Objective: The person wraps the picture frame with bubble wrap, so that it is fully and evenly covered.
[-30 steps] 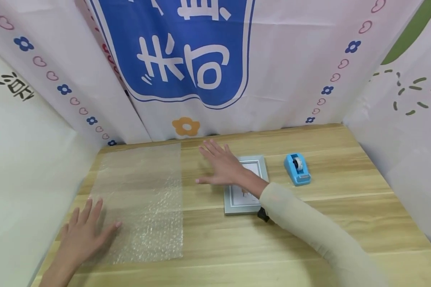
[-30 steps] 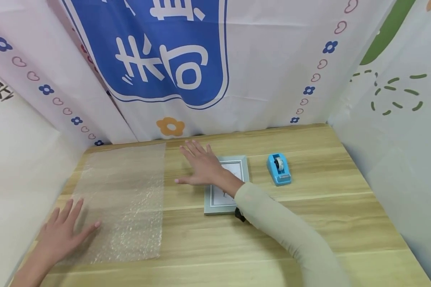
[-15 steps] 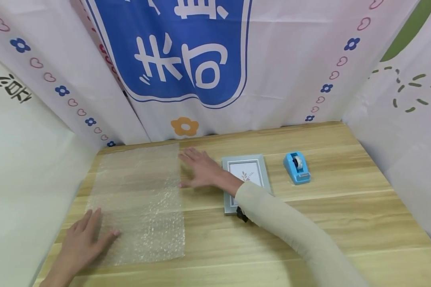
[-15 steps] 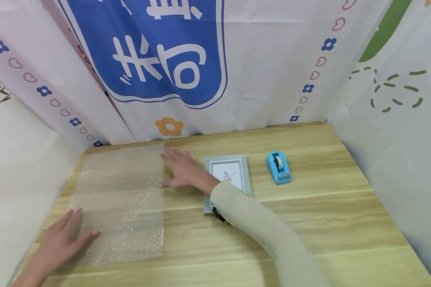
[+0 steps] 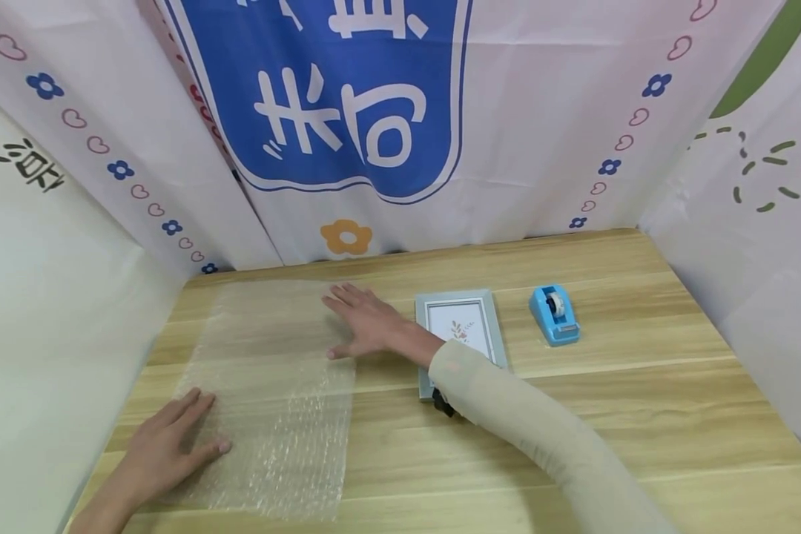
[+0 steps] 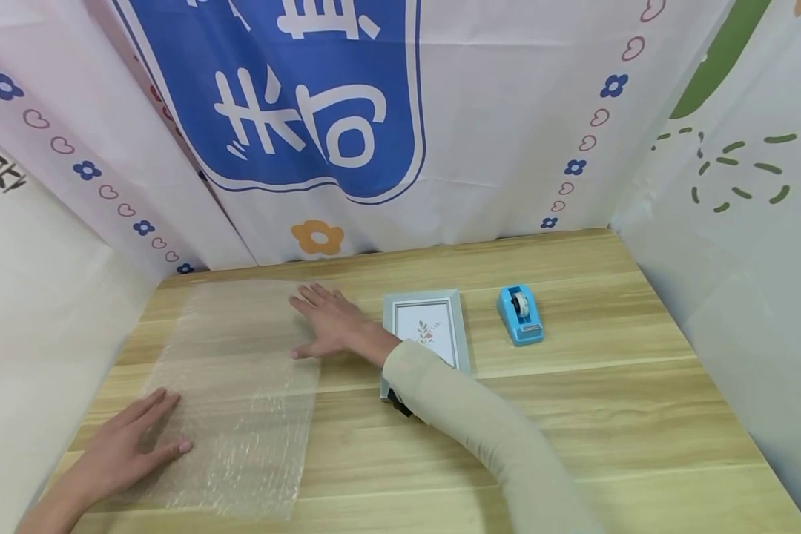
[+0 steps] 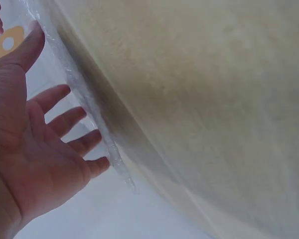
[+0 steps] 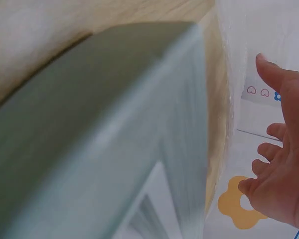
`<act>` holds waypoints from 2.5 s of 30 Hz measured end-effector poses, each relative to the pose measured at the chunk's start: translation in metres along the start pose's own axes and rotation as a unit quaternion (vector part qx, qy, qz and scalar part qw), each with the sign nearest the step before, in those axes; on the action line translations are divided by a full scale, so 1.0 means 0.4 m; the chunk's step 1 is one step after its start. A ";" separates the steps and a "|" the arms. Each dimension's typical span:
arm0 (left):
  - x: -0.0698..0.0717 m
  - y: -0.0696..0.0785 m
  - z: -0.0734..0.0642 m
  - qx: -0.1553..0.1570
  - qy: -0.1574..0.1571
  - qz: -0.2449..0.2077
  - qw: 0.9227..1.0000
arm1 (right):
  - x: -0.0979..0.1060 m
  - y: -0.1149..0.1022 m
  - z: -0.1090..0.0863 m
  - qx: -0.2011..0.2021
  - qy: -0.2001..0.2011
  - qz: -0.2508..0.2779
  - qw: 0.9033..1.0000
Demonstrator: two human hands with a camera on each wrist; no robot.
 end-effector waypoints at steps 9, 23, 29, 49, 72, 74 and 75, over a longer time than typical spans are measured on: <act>-0.007 0.016 0.011 -0.009 -0.033 0.002 0.999 | -0.038 0.007 -0.012 -0.014 -0.047 0.008 0.999; -0.001 -0.002 0.060 0.017 -0.083 0.003 0.996 | -0.054 0.006 -0.070 -0.063 -0.081 -0.025 0.994; 0.004 0.004 0.080 -0.026 -0.070 -0.044 0.996 | -0.052 -0.002 -0.102 -0.088 -0.077 -0.029 0.993; 0.014 0.007 0.099 -0.052 -0.095 -0.076 0.991 | -0.053 -0.052 -0.167 -0.099 -0.039 -0.067 0.992; 0.070 0.098 0.105 -0.065 -0.027 -0.072 0.995 | 0.023 -0.048 -0.254 -0.106 0.041 0.013 0.993; 0.081 0.141 0.113 -0.065 -0.026 -0.074 0.995 | 0.041 -0.035 -0.281 -0.115 0.062 0.036 0.991; 0.086 0.163 0.117 -0.063 -0.029 -0.074 0.995 | 0.050 -0.027 -0.295 -0.120 0.073 0.043 0.989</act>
Point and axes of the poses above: each hand's wrist, its own z-axis towards the middle knuckle, its own x-axis out of the back of the hand, y = z × x, the point moved 9 cm from there along z, towards the middle knuckle, and after that the axes turned 12 degrees about x, right-handed, at the moved point
